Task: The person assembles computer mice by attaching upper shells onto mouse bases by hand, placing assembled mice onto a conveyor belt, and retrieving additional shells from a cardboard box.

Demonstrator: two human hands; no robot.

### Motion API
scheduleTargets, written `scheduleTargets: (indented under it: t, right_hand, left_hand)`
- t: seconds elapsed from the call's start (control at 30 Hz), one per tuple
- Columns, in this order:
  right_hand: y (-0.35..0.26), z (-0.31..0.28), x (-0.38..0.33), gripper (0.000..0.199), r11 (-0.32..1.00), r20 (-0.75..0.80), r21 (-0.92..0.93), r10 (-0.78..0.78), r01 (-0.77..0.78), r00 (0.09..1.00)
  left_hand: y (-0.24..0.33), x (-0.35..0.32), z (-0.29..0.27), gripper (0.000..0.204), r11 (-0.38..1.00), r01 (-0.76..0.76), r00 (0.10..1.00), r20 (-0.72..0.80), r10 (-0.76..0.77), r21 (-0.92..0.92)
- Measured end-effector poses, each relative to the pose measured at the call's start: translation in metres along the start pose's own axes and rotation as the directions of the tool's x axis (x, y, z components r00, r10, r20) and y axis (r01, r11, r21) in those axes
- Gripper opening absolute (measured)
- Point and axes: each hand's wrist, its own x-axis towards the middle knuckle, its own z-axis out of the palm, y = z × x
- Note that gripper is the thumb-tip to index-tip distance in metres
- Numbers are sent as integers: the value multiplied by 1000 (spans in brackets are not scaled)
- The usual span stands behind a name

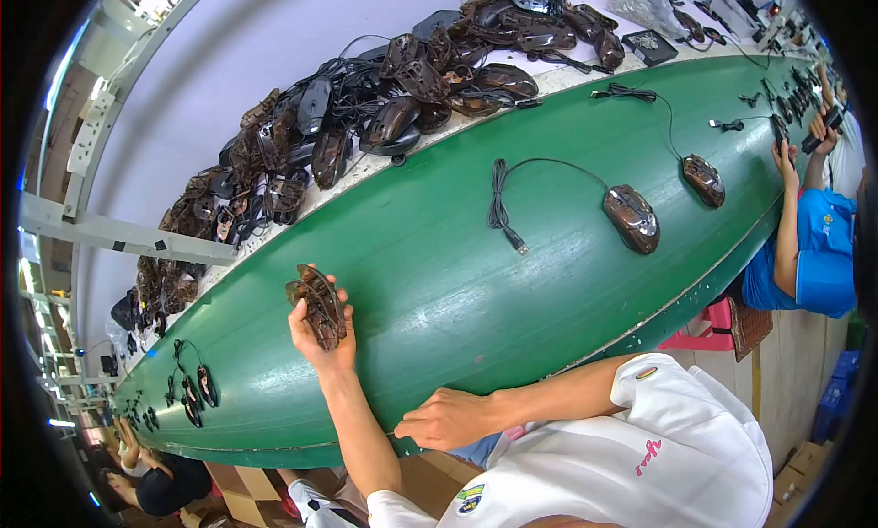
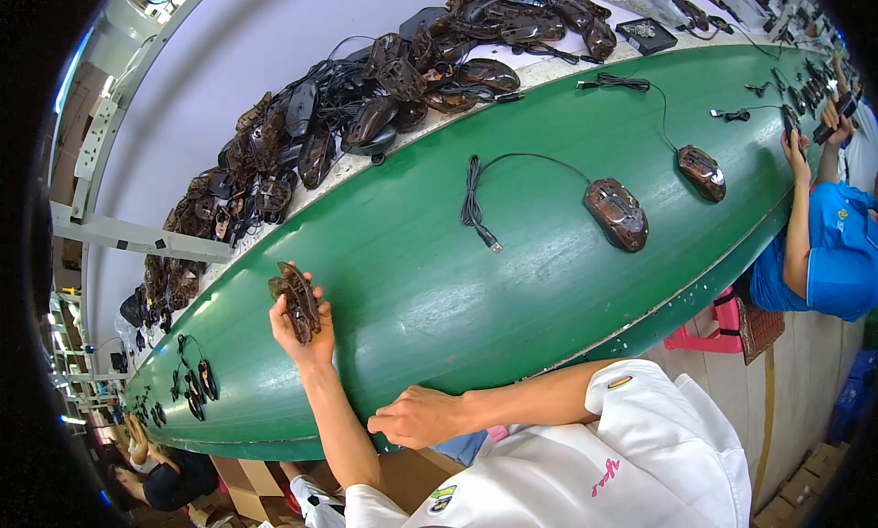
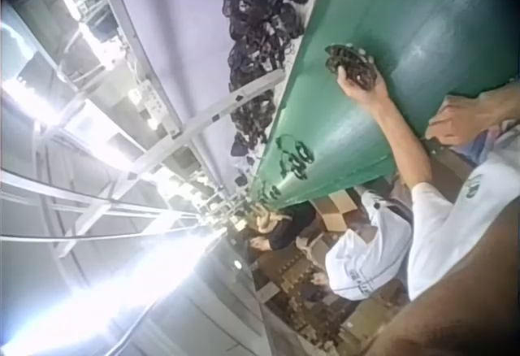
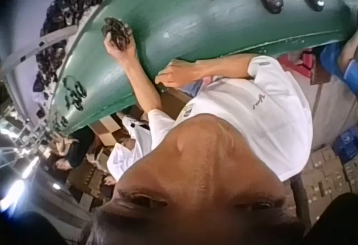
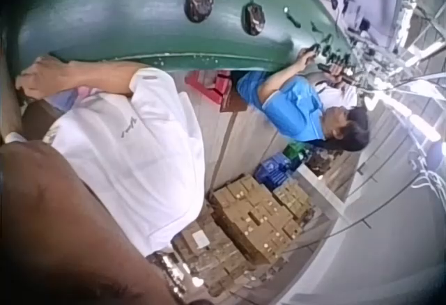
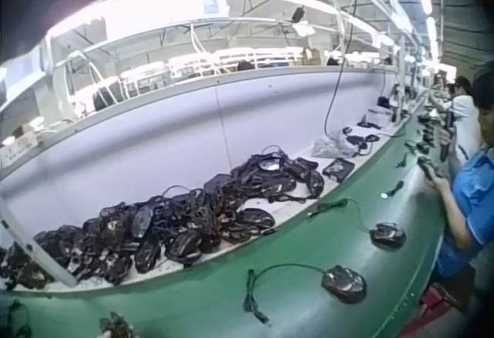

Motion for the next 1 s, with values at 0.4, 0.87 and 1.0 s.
scheduleTargets:
  t: [0.4,0.87,1.0]
  right_hand:
    - [1,0,0,8,1000,1,18,0,0,1000]
    - [2,1,-2,9,1000,14,4,5,-5,1000]
    - [3,1,-3,12,1000,29,-9,6,-6,1000]
  left_hand:
    - [-1,0,1,59,1000,-5,1000,-10,5,28]
    - [-2,1,-2,59,999,-13,1000,-11,14,43]
    - [-2,1,-3,59,999,-17,1000,-12,18,50]
